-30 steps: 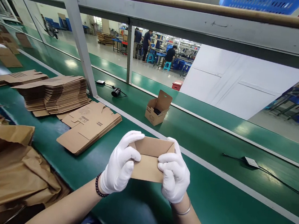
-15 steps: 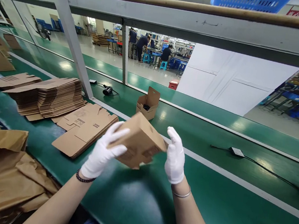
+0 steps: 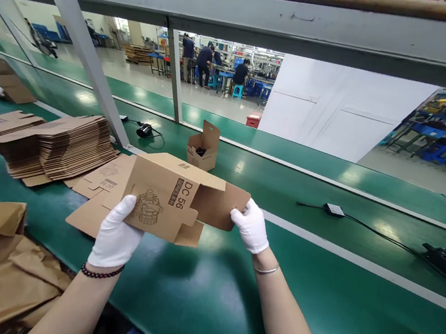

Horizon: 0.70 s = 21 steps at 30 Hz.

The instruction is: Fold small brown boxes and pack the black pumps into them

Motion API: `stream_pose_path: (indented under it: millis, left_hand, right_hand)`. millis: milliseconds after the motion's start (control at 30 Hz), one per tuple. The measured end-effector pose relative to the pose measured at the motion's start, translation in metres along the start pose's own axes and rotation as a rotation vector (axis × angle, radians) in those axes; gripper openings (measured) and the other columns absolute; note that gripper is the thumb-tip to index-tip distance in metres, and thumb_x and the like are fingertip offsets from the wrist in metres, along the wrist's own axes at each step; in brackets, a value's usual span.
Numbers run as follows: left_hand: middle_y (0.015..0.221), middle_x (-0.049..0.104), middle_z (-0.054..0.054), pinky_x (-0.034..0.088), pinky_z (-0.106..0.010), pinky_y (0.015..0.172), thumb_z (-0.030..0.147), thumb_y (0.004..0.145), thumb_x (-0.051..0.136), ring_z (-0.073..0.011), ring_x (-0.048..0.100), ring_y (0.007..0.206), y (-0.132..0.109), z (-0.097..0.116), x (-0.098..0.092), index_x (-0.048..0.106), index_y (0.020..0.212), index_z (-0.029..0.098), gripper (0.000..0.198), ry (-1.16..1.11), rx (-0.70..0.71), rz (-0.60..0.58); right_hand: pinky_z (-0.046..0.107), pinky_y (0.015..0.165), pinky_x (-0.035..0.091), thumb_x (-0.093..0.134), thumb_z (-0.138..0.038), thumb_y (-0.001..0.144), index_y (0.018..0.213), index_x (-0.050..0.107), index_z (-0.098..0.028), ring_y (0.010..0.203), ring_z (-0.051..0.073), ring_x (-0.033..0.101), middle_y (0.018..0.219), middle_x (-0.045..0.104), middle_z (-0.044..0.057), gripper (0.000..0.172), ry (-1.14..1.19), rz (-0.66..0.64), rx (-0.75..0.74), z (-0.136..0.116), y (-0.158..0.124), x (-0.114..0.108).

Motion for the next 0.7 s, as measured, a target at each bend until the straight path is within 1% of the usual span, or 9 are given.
stream_pose_path:
  millis: [100,167,300,367,433,500,567,633,700]
  left_hand:
    - [0.124,0.07,0.0,0.059,-0.043,0.098,0.047,0.077,0.07,-0.0308,0.057,0.127,0.002,0.002,-0.002,0.068,0.112,0.029,0.039,0.04,0.025,-0.008]
    - [0.119,0.072,0.0,0.061,-0.04,0.094,0.041,0.082,0.066,-0.028,0.063,0.12,0.007,0.003,-0.008,0.07,0.11,0.028,0.031,0.01,0.004,0.059]
    - [0.109,0.076,-0.002,0.062,-0.033,0.091,0.024,0.088,0.058,-0.0221,0.068,0.109,0.013,-0.007,-0.02,0.072,0.107,0.023,0.024,-0.098,-0.123,0.204]
    - [0.112,0.075,-0.001,0.06,-0.031,0.094,0.026,0.089,0.058,-0.0213,0.064,0.117,0.018,-0.006,-0.02,0.072,0.109,0.025,0.024,-0.108,-0.118,0.18]
    - [0.118,0.073,0.002,0.058,-0.031,0.098,0.036,0.088,0.061,-0.0211,0.057,0.128,0.024,-0.005,-0.022,0.071,0.11,0.03,0.025,-0.077,-0.085,0.132]
    - [0.121,0.072,0.004,0.057,-0.034,0.101,0.045,0.086,0.062,-0.0223,0.051,0.134,0.03,-0.006,-0.026,0.069,0.11,0.034,0.027,-0.024,-0.05,0.085]
    - [0.12,0.072,0.005,0.057,-0.04,0.101,0.053,0.088,0.057,-0.025,0.05,0.135,0.034,-0.01,-0.025,0.067,0.11,0.035,0.03,0.039,0.01,0.006]
    - [0.121,0.071,0.005,0.057,-0.044,0.101,0.058,0.091,0.048,-0.0272,0.052,0.133,0.033,-0.019,-0.017,0.065,0.114,0.036,0.037,0.062,0.069,-0.082]
    - [0.127,0.069,0.003,0.055,-0.045,0.103,0.062,0.092,0.045,-0.0277,0.052,0.133,0.027,-0.038,-0.009,0.063,0.12,0.035,0.043,0.0,0.049,-0.114]
  right_hand:
    - [0.039,0.097,0.052,0.066,-0.032,0.07,0.114,0.063,-0.016,0.104,0.025,0.067,0.114,0.072,0.009,0.047,0.025,-0.008,-0.004,-0.004,0.001,-0.001]
    - [0.038,0.09,0.055,0.07,-0.035,0.071,0.115,0.064,-0.018,0.1,0.023,0.068,0.112,0.072,0.007,0.048,0.056,-0.158,0.054,-0.005,-0.001,0.007]
    - [0.036,0.066,0.057,0.079,-0.034,0.065,0.093,0.069,-0.014,0.069,0.021,0.068,0.077,0.072,0.005,0.036,-0.063,-0.536,0.331,0.018,-0.015,0.009]
    - [0.042,0.076,0.058,0.076,-0.036,0.067,0.091,0.07,-0.013,0.077,0.025,0.069,0.08,0.072,0.008,0.034,-0.182,-0.429,0.325,0.025,-0.002,-0.021]
    - [0.051,0.101,0.047,0.068,-0.044,0.076,0.105,0.069,-0.016,0.11,0.03,0.064,0.11,0.071,0.015,0.041,-0.326,-0.094,0.2,0.02,0.021,-0.07]
    - [0.055,0.117,0.025,0.057,-0.052,0.085,0.124,0.064,-0.02,0.141,0.031,0.039,0.142,0.054,0.014,0.051,-0.431,0.253,0.094,0.011,0.029,-0.114]
    - [0.054,0.122,0.014,0.049,-0.06,0.088,0.137,0.054,-0.022,0.15,0.03,0.022,0.156,0.038,0.011,0.062,-0.445,0.425,0.054,0.009,0.029,-0.132]
    - [0.05,0.121,0.02,0.047,-0.066,0.089,0.141,0.05,-0.021,0.147,0.029,0.029,0.156,0.039,0.013,0.069,-0.379,0.395,0.018,0.008,0.029,-0.12]
    - [0.047,0.115,0.034,0.05,-0.067,0.087,0.14,0.051,-0.018,0.138,0.028,0.045,0.146,0.051,0.015,0.071,-0.284,0.164,-0.02,0.006,0.029,-0.08]
Point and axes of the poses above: each hand's wrist, its own y-axis towards the middle knuckle, its own x-axis out of the palm, z = x × y, the point moved 10 cm from there along y, towards the middle knuckle
